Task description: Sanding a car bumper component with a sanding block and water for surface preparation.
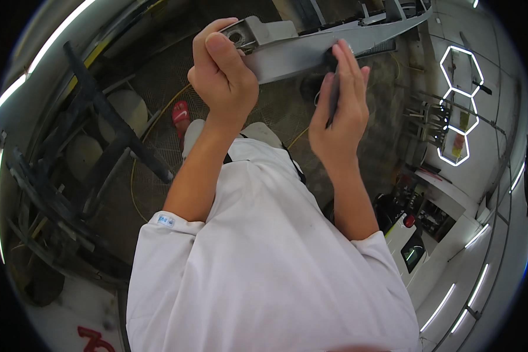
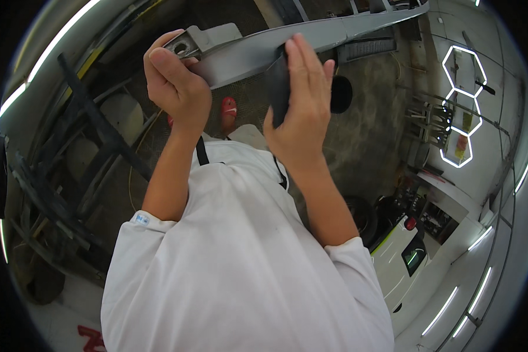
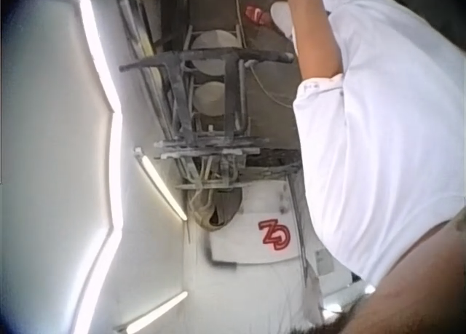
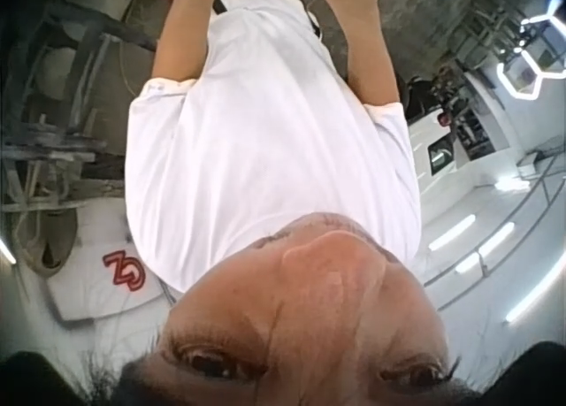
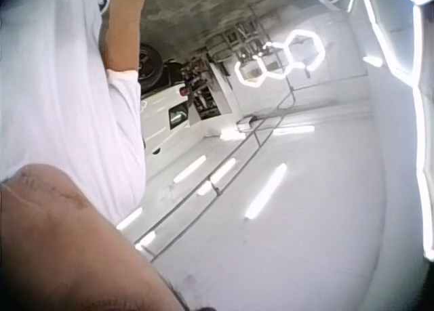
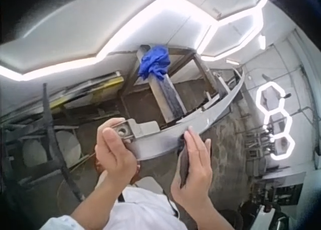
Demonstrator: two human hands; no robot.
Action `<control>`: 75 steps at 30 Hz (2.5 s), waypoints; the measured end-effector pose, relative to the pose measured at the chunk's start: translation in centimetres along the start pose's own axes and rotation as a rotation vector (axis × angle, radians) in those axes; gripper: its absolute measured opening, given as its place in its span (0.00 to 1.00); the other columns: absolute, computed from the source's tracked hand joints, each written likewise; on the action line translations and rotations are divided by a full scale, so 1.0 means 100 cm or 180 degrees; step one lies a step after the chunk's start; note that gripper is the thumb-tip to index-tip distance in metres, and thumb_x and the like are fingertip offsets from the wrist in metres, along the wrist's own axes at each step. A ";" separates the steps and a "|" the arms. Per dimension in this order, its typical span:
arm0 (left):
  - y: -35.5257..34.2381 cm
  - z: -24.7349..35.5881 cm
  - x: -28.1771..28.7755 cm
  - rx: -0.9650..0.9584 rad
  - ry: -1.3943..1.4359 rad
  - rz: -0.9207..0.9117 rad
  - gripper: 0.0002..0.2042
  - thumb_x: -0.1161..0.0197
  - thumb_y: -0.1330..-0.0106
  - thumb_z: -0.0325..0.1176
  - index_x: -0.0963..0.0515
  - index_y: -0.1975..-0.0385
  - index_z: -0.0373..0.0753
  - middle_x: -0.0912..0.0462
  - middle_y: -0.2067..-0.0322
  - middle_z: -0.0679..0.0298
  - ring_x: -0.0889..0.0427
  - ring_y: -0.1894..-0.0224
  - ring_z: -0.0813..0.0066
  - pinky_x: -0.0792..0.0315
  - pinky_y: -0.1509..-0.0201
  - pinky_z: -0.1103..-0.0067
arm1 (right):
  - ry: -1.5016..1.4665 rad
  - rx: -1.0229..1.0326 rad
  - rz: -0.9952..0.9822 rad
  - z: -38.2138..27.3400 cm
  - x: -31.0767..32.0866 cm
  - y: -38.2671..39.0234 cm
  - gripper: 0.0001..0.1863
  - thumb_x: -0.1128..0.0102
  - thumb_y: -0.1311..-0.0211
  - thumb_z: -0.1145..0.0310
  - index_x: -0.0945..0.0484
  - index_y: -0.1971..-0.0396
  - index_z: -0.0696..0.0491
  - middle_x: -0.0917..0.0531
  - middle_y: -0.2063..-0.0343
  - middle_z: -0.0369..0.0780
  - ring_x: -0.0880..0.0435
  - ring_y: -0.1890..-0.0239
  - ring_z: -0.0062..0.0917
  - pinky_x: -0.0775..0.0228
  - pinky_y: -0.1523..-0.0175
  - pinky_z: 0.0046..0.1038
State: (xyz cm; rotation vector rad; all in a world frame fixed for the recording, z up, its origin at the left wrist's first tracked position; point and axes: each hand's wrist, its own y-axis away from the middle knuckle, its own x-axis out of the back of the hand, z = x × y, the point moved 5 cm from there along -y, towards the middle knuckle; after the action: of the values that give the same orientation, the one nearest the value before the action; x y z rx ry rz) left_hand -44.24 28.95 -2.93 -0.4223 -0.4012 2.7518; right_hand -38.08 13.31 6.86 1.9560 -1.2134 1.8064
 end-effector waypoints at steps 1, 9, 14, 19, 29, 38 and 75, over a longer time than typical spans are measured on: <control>-0.001 0.001 0.002 -0.0045 0.0032 0.0017 0.17 0.53 0.17 0.41 0.22 0.54 0.36 0.24 0.83 0.72 0.26 0.82 0.89 0.33 0.77 0.87 | 0.0266 0.0121 -0.0067 0.013 0.003 -0.005 0.33 0.42 0.44 0.81 0.30 0.33 0.60 0.26 0.34 0.49 0.28 0.32 0.46 0.50 0.22 0.50; 0.003 0.005 -0.001 0.0305 -0.0068 -0.0069 0.22 0.57 0.16 0.48 0.20 0.56 0.37 0.19 0.70 0.71 0.24 0.73 0.89 0.31 0.67 0.88 | -0.0076 0.0335 -0.0146 -0.038 -0.008 0.016 0.44 0.36 0.58 0.82 0.33 0.31 0.60 0.29 0.32 0.50 0.29 0.31 0.48 0.51 0.22 0.51; -0.002 0.007 0.000 0.0237 -0.0102 -0.0042 0.22 0.57 0.16 0.48 0.20 0.56 0.37 0.19 0.70 0.72 0.25 0.73 0.89 0.31 0.67 0.88 | 0.0148 0.0295 0.0042 0.054 0.011 -0.027 0.30 0.42 0.41 0.82 0.27 0.35 0.56 0.25 0.35 0.44 0.26 0.34 0.42 0.43 0.25 0.46; -0.002 -0.002 -0.001 -0.0032 -0.0176 0.0024 0.17 0.54 0.17 0.42 0.21 0.54 0.37 0.23 0.82 0.71 0.24 0.80 0.87 0.32 0.76 0.87 | 0.0037 0.0421 0.0093 0.014 0.001 -0.014 0.29 0.37 0.39 0.75 0.27 0.35 0.58 0.23 0.37 0.45 0.26 0.33 0.43 0.36 0.28 0.41; 0.004 0.003 0.001 0.0098 -0.0281 0.0078 0.18 0.55 0.17 0.42 0.21 0.53 0.36 0.19 0.75 0.69 0.20 0.76 0.86 0.28 0.70 0.88 | -0.0230 0.0769 0.0062 0.010 0.001 -0.010 0.28 0.41 0.43 0.81 0.26 0.38 0.63 0.23 0.38 0.47 0.24 0.36 0.44 0.36 0.28 0.44; 0.006 0.005 0.003 0.0016 -0.0396 0.0012 0.21 0.59 0.16 0.45 0.21 0.53 0.35 0.16 0.70 0.67 0.20 0.75 0.86 0.27 0.70 0.89 | 0.0024 0.0330 -0.0371 0.017 0.012 -0.013 0.40 0.42 0.54 0.88 0.30 0.33 0.58 0.27 0.35 0.48 0.27 0.33 0.46 0.35 0.28 0.42; 0.002 -0.002 0.004 0.0410 -0.0474 0.0132 0.21 0.59 0.16 0.46 0.21 0.53 0.37 0.20 0.70 0.70 0.26 0.73 0.88 0.31 0.67 0.88 | -0.0409 0.0454 -0.0133 0.013 0.002 -0.014 0.40 0.41 0.56 0.88 0.31 0.35 0.60 0.26 0.36 0.50 0.27 0.34 0.47 0.39 0.27 0.46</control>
State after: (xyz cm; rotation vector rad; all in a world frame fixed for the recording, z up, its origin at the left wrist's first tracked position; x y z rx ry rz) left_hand -44.61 28.98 -3.30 -0.1963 -0.2510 2.8390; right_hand -36.18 13.24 7.28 2.1887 -1.0979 1.8173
